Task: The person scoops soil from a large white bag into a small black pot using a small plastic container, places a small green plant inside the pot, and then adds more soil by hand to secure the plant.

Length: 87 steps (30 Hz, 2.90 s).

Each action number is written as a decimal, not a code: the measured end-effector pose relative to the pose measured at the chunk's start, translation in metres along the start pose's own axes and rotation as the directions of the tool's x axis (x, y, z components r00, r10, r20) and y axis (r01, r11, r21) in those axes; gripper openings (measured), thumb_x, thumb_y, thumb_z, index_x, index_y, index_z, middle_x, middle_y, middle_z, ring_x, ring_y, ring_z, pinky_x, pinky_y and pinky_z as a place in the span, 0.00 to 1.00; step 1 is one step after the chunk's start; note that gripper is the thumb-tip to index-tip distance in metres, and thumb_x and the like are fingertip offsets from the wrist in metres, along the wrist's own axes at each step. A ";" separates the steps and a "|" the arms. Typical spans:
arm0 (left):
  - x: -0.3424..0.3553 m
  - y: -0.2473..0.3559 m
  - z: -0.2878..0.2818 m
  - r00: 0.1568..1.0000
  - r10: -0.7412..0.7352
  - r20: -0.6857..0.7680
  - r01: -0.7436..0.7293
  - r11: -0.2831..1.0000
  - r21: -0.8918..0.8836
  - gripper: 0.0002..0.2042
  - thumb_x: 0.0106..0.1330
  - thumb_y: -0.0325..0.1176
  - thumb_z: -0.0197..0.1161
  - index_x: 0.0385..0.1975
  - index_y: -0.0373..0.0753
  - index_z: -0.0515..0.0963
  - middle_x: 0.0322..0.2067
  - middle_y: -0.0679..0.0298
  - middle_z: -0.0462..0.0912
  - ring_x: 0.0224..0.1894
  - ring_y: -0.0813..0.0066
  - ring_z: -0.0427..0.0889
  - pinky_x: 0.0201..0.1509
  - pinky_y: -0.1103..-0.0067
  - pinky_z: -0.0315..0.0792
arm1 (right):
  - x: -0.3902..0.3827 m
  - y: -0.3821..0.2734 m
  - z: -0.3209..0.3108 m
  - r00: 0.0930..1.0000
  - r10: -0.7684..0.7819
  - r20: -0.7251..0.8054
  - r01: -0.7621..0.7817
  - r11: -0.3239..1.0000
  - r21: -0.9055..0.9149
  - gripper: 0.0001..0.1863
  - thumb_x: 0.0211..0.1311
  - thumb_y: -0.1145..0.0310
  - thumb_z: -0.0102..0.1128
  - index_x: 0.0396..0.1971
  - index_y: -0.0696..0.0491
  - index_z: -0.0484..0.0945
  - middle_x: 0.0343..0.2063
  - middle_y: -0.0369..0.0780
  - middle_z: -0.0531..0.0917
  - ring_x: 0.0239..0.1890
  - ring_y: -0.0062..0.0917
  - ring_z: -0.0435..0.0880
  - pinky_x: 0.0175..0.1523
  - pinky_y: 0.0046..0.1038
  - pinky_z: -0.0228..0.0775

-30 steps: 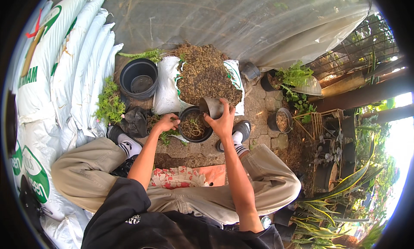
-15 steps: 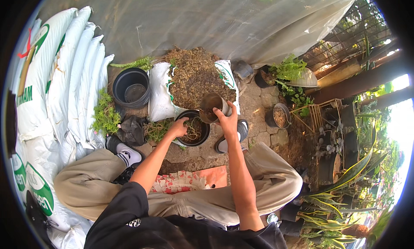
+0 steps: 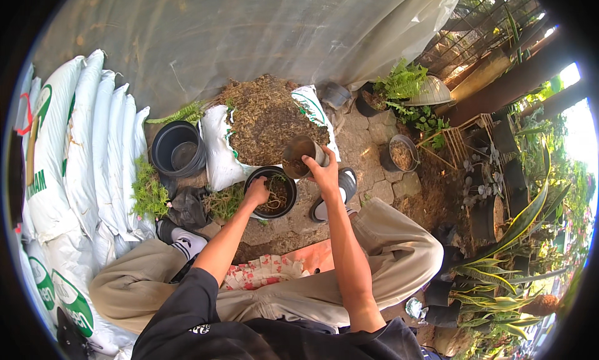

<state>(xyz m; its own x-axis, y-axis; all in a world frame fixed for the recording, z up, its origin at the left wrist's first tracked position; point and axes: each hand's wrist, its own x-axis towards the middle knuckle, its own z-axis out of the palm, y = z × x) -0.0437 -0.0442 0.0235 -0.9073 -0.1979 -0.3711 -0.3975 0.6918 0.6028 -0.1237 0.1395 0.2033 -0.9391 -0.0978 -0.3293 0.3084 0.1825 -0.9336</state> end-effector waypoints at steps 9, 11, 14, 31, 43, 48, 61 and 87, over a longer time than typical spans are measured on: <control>-0.006 0.033 -0.016 0.982 0.131 0.136 -0.187 0.750 0.634 0.14 0.62 0.27 0.62 0.48 0.36 0.80 0.47 0.51 0.82 0.41 0.62 0.87 0.35 0.73 0.82 | 0.005 0.006 -0.011 1.000 0.011 0.019 -0.011 0.999 0.037 0.45 0.49 0.57 0.74 0.65 0.54 0.61 0.50 0.48 0.77 0.46 0.33 0.83 0.39 0.34 0.81; -0.006 0.038 -0.015 0.981 0.086 0.174 -0.184 0.699 0.692 0.13 0.63 0.28 0.64 0.47 0.41 0.83 0.49 0.55 0.81 0.42 0.62 0.86 0.36 0.74 0.81 | 0.003 0.003 -0.011 0.999 0.015 0.047 -0.017 0.999 0.039 0.45 0.49 0.57 0.74 0.65 0.54 0.61 0.50 0.48 0.77 0.45 0.33 0.83 0.39 0.34 0.81; -0.007 0.042 -0.019 0.982 0.033 0.186 -0.150 0.737 0.659 0.11 0.65 0.27 0.58 0.46 0.37 0.81 0.47 0.52 0.81 0.44 0.59 0.85 0.41 0.70 0.81 | 0.001 0.000 -0.010 0.997 0.017 0.076 -0.020 0.999 0.039 0.45 0.49 0.57 0.74 0.65 0.54 0.61 0.49 0.47 0.78 0.46 0.33 0.82 0.40 0.34 0.81; 0.003 0.014 -0.031 0.993 0.070 0.100 -0.052 0.984 -0.170 0.11 0.63 0.32 0.64 0.40 0.35 0.71 0.37 0.51 0.81 0.42 0.55 0.81 0.45 0.63 0.73 | 0.007 0.012 -0.009 0.995 -0.027 0.095 0.024 0.999 0.036 0.45 0.46 0.57 0.75 0.63 0.57 0.63 0.48 0.49 0.78 0.42 0.31 0.84 0.33 0.29 0.81; 0.001 0.012 -0.014 0.944 0.184 0.275 -0.178 0.983 -0.047 0.44 0.49 0.36 0.73 0.68 0.38 0.58 0.60 0.47 0.68 0.61 0.53 0.70 0.64 0.66 0.68 | 0.004 0.006 -0.014 0.995 -0.002 0.100 0.000 1.000 0.026 0.45 0.47 0.57 0.75 0.64 0.55 0.63 0.48 0.47 0.78 0.41 0.30 0.83 0.33 0.27 0.80; -0.007 0.021 -0.010 0.903 0.215 0.373 -0.281 0.951 0.132 0.47 0.45 0.39 0.75 0.68 0.38 0.57 0.63 0.50 0.59 0.68 0.50 0.59 0.68 0.62 0.65 | 0.005 0.008 -0.014 0.995 0.008 0.097 -0.012 0.999 0.032 0.44 0.47 0.57 0.75 0.64 0.54 0.63 0.49 0.47 0.77 0.43 0.30 0.83 0.33 0.28 0.80; -0.035 0.048 -0.007 0.945 0.172 0.277 -0.266 0.899 0.347 0.29 0.55 0.33 0.71 0.58 0.41 0.68 0.60 0.52 0.63 0.64 0.49 0.66 0.60 0.59 0.72 | 0.006 0.010 -0.016 0.995 0.021 0.102 -0.026 0.999 0.044 0.46 0.46 0.56 0.75 0.64 0.55 0.62 0.51 0.49 0.76 0.46 0.34 0.83 0.37 0.33 0.81; -0.040 0.039 0.014 0.963 0.261 0.067 -0.269 0.934 0.234 0.15 0.56 0.23 0.62 0.44 0.36 0.79 0.49 0.40 0.70 0.36 0.45 0.82 0.39 0.61 0.79 | 0.040 0.026 -0.021 0.990 0.091 -0.106 -0.081 0.992 0.093 0.45 0.51 0.57 0.72 0.67 0.51 0.58 0.55 0.50 0.73 0.53 0.39 0.78 0.48 0.44 0.80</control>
<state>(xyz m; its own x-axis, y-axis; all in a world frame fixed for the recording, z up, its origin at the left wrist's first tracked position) -0.0213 0.0001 0.0515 -0.9681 0.0365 -0.2478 -0.0948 0.8623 0.4974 -0.1565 0.1605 0.1684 -0.9179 0.0235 -0.3960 0.3964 0.0981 -0.9128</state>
